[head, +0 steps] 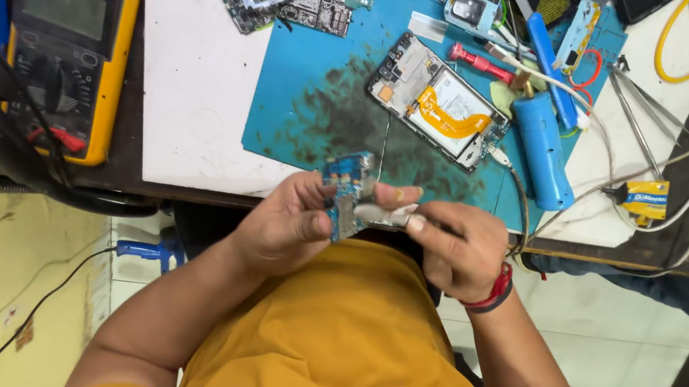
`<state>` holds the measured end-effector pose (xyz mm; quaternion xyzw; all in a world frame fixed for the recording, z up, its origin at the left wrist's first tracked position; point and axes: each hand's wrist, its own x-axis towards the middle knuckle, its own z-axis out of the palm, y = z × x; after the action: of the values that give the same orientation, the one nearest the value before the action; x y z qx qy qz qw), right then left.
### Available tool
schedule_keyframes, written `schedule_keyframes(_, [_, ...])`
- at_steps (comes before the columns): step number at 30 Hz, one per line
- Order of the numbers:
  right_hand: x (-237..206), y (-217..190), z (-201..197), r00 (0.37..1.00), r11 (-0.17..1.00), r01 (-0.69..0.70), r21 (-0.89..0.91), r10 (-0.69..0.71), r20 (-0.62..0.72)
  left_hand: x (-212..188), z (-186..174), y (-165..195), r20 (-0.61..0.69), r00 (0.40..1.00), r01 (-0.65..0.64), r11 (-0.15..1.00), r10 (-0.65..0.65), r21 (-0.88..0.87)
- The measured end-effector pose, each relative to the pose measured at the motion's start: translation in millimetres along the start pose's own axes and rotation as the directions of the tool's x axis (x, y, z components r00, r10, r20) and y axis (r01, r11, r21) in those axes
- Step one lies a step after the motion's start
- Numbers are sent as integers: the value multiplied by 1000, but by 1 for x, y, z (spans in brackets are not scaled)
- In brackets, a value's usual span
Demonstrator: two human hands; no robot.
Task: The person holds a smartphone, removes its back cover and battery, and lifts the motherboard from the housing. They apply liquid from a yellow squeeze bottle onto the board, scrub the board with a brush, and finally pick up a soldering iron to work on the board.
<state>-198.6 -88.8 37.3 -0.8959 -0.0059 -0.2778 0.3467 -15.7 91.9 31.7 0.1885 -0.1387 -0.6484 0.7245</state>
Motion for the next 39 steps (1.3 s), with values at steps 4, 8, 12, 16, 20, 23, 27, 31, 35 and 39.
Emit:
schedule_keyframes(4, [3,-3,-1,1000,999,-27,-22,27,-4,-1,2,-1,-14,1000,22,1000,-22,-3])
schedule_keyframes(8, [4,-1,3,999,999,28,-44,-29,-19,4,1,-2,6,1000,-17,1000,17,8])
schedule_keyframes(12, [-1,3,-1,1000,998,2,-62,-3,-21,0,-1,1,-4,1000,7,1000,-7,12])
schedule_keyframes(16, [-10,-2,2,989,990,-130,-58,125,-79,-3,-3,7,-7,999,-52,999,52,6])
schedule_keyframes(20, [-20,-30,34,845,771,-368,520,510,-159,6,-5,9,32,996,-89,993,87,74])
schedule_keyframes(23, [-20,-43,49,684,373,-450,811,728,45,11,-4,13,68,993,-105,979,94,175])
schedule_keyframes(27, [0,-50,53,620,89,-385,918,762,186,9,-3,16,70,997,-36,974,21,225])
schedule_keyframes(31, [23,-54,63,590,244,-382,891,807,32,7,0,11,-1,993,-116,957,121,265])
schedule_keyframes(35, [24,-56,68,616,393,-395,830,784,-78,7,7,-8,-223,925,-221,914,307,339])
schedule_keyframes(39, [10,-52,56,648,437,-467,768,760,-39,7,11,-17,-365,854,-270,916,369,296])
